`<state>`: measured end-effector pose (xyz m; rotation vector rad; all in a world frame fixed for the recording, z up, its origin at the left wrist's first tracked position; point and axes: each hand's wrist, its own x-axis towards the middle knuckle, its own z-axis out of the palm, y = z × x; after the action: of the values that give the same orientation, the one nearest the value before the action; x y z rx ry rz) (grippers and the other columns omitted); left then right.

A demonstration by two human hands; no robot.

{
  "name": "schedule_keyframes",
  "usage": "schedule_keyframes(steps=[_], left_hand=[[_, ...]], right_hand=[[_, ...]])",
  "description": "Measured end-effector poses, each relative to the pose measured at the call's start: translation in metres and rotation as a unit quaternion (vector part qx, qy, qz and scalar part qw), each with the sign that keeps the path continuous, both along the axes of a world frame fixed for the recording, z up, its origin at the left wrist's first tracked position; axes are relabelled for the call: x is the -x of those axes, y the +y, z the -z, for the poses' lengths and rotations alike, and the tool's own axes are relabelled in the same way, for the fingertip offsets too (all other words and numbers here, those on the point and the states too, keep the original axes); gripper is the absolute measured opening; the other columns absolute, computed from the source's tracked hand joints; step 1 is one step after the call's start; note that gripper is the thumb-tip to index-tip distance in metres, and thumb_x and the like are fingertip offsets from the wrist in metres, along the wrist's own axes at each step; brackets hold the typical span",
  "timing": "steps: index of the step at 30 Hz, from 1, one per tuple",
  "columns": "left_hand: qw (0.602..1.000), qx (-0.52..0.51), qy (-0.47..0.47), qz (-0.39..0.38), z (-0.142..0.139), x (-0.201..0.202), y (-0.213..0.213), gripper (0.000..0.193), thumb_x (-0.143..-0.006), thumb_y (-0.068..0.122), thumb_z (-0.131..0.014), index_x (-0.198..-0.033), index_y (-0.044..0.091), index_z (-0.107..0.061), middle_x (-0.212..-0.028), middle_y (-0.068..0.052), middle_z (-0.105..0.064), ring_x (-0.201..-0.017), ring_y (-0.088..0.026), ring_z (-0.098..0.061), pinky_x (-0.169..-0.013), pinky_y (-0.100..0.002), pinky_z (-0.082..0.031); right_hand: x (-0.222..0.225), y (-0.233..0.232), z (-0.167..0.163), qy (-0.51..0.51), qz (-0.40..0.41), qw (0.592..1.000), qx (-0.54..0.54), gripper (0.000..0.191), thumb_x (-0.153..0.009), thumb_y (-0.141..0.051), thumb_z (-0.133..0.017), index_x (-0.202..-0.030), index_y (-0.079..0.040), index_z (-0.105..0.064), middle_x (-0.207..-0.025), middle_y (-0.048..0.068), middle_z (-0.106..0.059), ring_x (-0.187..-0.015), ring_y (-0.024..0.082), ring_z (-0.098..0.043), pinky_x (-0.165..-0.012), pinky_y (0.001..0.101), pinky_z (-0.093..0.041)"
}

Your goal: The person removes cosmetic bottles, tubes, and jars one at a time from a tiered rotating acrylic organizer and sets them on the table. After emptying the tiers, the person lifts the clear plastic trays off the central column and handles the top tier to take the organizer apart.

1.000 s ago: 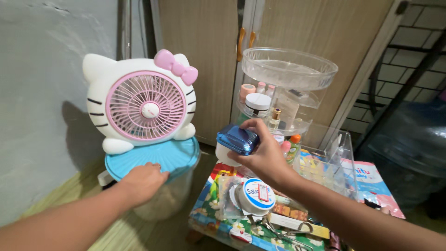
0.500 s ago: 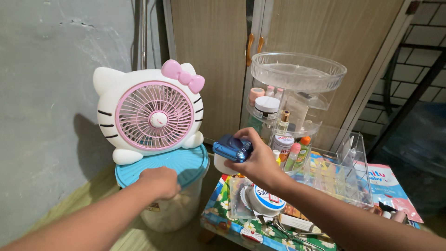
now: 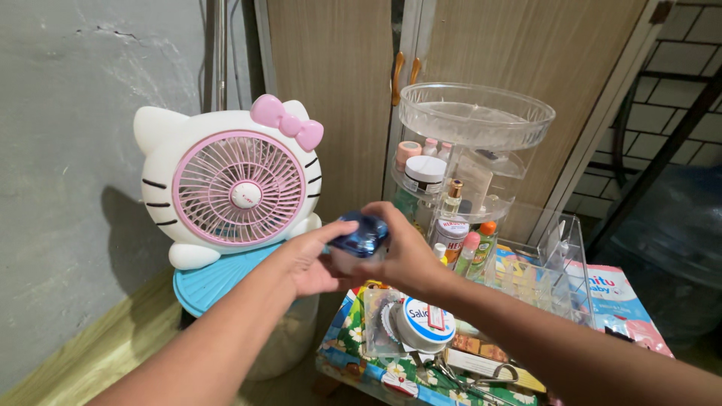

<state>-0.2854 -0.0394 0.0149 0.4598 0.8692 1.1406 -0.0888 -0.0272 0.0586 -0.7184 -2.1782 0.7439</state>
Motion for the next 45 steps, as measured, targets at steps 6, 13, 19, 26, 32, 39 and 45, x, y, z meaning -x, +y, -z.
schedule_keyframes(steps=[6, 13, 19, 26, 32, 39, 45], left_hand=[[0.961, 0.092, 0.203, -0.163, 0.028, 0.052, 0.017, 0.043, -0.082, 0.035, -0.077, -0.118, 0.019, -0.060, -0.104, -0.013, -0.069, -0.088, -0.031, -0.066, -0.074, -0.054, -0.055], [0.917, 0.167, 0.338, -0.134, 0.053, 0.080, 0.032, 0.054, -0.080, 0.051, -0.077, -0.122, 0.019, -0.068, -0.103, -0.009, -0.076, -0.082, -0.029, -0.069, -0.074, -0.051, -0.047], [0.917, 0.136, 0.275, -0.255, 0.053, 0.061, 0.029, 0.059, -0.082, 0.030, -0.084, -0.133, 0.021, -0.055, -0.121, -0.004, -0.059, -0.107, -0.031, -0.060, -0.090, -0.065, -0.053], [0.817, 0.079, 0.493, -0.288, 0.056, 0.066, 0.030, 0.052, -0.074, 0.022, -0.090, -0.117, -0.003, -0.072, -0.124, -0.020, -0.072, -0.105, -0.028, -0.072, -0.092, -0.040, -0.055], [0.741, 0.057, 0.599, -0.299, 0.036, 0.050, 0.027, 0.042, -0.074, 0.013, -0.079, -0.115, 0.010, -0.074, -0.125, -0.018, -0.065, -0.113, -0.034, -0.068, -0.095, -0.043, -0.056], [0.469, -0.033, 0.874, -0.125, 0.010, 0.009, -0.023, 0.057, -0.086, 0.051, -0.073, -0.119, 0.006, -0.069, -0.132, -0.016, -0.056, -0.123, -0.035, -0.055, -0.093, -0.047, -0.054], [0.485, -0.050, 0.859, -0.153, 0.007, 0.008, -0.032, 0.065, -0.076, 0.055, -0.080, -0.116, 0.006, -0.068, -0.126, -0.014, -0.061, -0.122, -0.032, -0.055, -0.096, -0.045, -0.052]], right_hand=[[-0.020, 0.016, 0.005, -0.086, 0.024, 0.994, -0.064, 0.061, -0.074, -0.009, -0.081, -0.129, -0.011, -0.054, -0.127, 0.011, -0.056, -0.114, 0.023, -0.061, -0.084, 0.0340, -0.060], [-0.053, 0.035, 0.019, -0.097, 0.078, 0.992, -0.015, 0.033, -0.079, -0.007, -0.077, -0.110, -0.008, -0.066, -0.105, 0.007, -0.069, -0.095, 0.017, -0.072, -0.080, 0.0308, -0.062], [-0.072, 0.042, 0.018, -0.078, 0.110, 0.987, -0.085, 0.024, -0.081, -0.003, -0.071, -0.105, -0.007, -0.069, -0.097, 0.007, -0.075, -0.087, 0.016, -0.075, -0.077, 0.0301, -0.062], [-0.080, 0.053, 0.006, -0.044, 0.187, 0.980, -0.057, 0.019, -0.084, -0.006, -0.069, -0.102, -0.006, -0.072, -0.086, 0.008, -0.076, -0.074, 0.016, -0.074, -0.065, 0.0322, -0.060], [-0.066, 0.059, -0.008, 0.028, 0.290, 0.954, 0.071, 0.015, -0.088, -0.015, -0.074, -0.095, -0.003, -0.071, -0.081, 0.009, -0.075, -0.070, 0.017, -0.071, -0.061, 0.0323, -0.058], [-0.059, 0.064, -0.021, -0.090, 0.411, 0.905, -0.053, 0.039, -0.075, -0.047, -0.085, -0.085, -0.011, -0.072, -0.082, 0.006, -0.075, -0.078, 0.023, -0.072, -0.070, 0.0396, -0.054], [-0.069, 0.065, -0.023, -0.096, 0.407, 0.908, -0.039, 0.043, -0.076, -0.046, -0.085, -0.091, -0.008, -0.070, -0.080, 0.007, -0.075, -0.069, 0.022, -0.071, -0.062, 0.0381, -0.054]])
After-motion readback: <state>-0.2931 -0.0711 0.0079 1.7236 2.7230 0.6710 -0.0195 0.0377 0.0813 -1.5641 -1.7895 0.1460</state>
